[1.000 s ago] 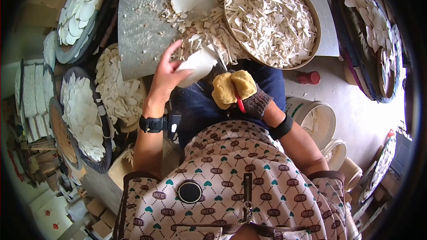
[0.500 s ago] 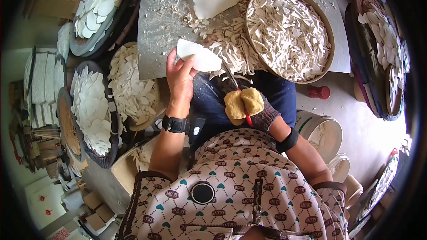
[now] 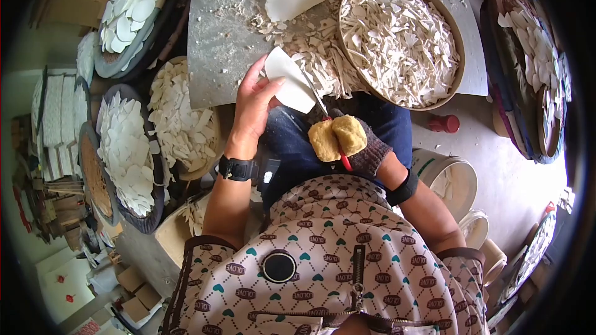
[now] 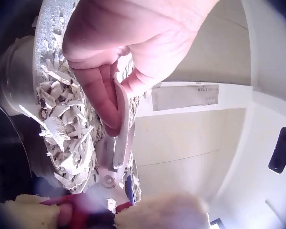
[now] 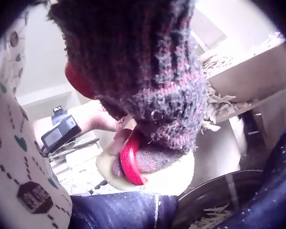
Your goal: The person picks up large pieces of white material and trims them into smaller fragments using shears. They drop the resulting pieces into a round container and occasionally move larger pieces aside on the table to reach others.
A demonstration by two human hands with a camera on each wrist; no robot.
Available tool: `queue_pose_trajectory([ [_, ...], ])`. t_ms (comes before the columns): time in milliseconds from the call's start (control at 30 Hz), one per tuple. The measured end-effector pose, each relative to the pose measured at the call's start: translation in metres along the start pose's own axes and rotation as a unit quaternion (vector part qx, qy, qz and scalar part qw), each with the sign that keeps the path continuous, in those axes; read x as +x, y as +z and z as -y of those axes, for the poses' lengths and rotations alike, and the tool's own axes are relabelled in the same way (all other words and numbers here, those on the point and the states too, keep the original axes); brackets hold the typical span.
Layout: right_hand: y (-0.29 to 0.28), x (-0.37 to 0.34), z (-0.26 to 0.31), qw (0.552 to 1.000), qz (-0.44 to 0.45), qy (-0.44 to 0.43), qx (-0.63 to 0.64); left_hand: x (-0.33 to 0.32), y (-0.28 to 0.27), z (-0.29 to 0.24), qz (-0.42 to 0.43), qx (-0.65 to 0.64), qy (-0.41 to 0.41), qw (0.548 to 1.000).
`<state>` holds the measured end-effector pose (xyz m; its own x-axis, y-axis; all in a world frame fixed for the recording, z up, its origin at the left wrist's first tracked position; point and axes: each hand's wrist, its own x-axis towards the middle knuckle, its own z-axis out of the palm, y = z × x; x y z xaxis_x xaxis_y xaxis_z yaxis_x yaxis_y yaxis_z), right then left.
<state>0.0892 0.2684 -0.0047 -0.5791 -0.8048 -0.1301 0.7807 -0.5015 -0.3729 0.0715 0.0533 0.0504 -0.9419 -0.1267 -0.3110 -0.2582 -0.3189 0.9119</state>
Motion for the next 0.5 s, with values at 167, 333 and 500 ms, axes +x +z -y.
queue_pose_trajectory([
  [167,-0.018,-0.003,-0.007,0.958,-0.045,-0.027,-0.281,0.003,0.000,0.006,0.002,-0.002,-0.007,1.000],
  [333,0.015,-0.012,0.006,0.972,-0.070,-0.011,-0.226,0.004,-0.012,0.003,0.033,0.079,-0.002,0.996],
  [500,-0.026,0.000,-0.023,0.560,-0.034,-0.383,-0.734,0.006,0.003,-0.032,0.017,0.086,-0.016,0.996],
])
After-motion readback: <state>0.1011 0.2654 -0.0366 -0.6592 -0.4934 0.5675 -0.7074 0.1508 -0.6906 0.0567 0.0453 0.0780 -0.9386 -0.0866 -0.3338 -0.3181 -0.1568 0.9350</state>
